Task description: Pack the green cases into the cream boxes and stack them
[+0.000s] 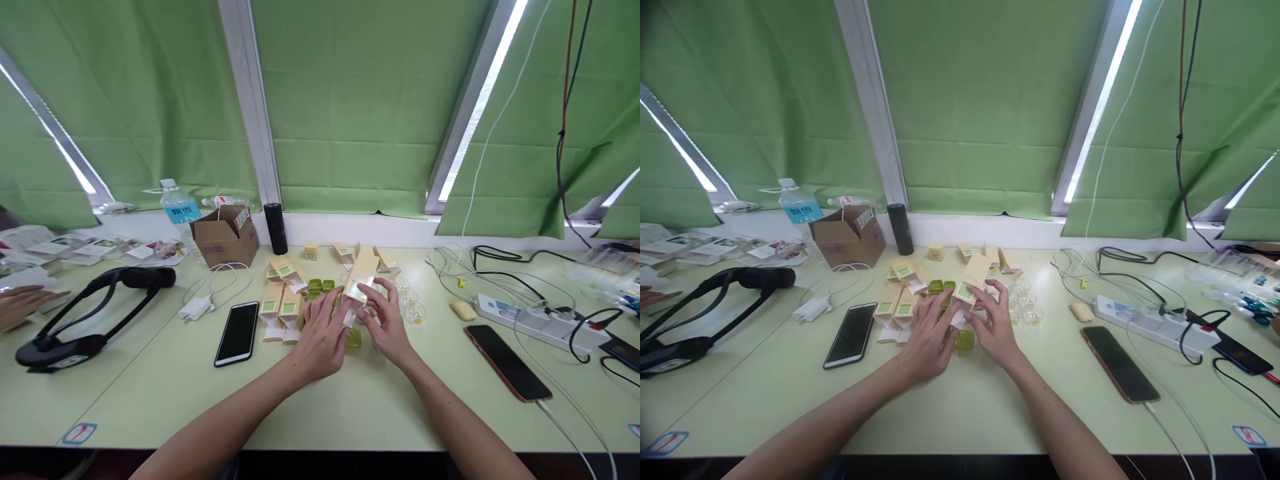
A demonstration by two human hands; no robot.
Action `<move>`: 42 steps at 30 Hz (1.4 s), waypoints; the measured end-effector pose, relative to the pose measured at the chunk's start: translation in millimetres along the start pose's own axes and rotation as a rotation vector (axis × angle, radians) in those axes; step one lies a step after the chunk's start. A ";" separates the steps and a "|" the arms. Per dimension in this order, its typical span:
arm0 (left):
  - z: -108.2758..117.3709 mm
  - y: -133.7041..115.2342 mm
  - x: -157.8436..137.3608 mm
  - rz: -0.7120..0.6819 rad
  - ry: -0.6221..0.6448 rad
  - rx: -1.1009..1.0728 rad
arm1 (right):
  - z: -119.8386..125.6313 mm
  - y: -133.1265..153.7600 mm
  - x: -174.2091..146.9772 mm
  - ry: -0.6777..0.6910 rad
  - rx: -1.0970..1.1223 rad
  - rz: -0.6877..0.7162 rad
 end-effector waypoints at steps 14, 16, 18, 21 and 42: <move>0.0 32.1 3.4 -0.060 -0.048 -0.615 | -2.3 -3.8 -1.4 0.180 0.153 0.106; -1.0 31.5 3.0 -0.066 -0.044 -0.652 | -3.9 -4.5 -2.4 0.181 0.131 0.090; -2.2 30.4 2.4 -0.059 -0.056 -0.672 | -5.3 -5.6 -3.3 0.177 0.109 0.066; -5.9 30.0 2.0 -0.023 -0.093 -0.664 | -7.5 -7.6 -4.3 0.163 0.090 0.031; -11.5 26.8 -1.2 -0.179 0.059 -0.866 | -9.1 -9.6 -1.0 -0.032 0.220 -0.033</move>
Point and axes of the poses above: each hand's wrist, its own x-axis towards the middle knuckle, its own z-axis out of the back of the hand, y = z × x, the point moved 2 cm from there along x, towards the middle knuckle, and after that the axes turned 15 degrees about y, right-handed, at the moved point
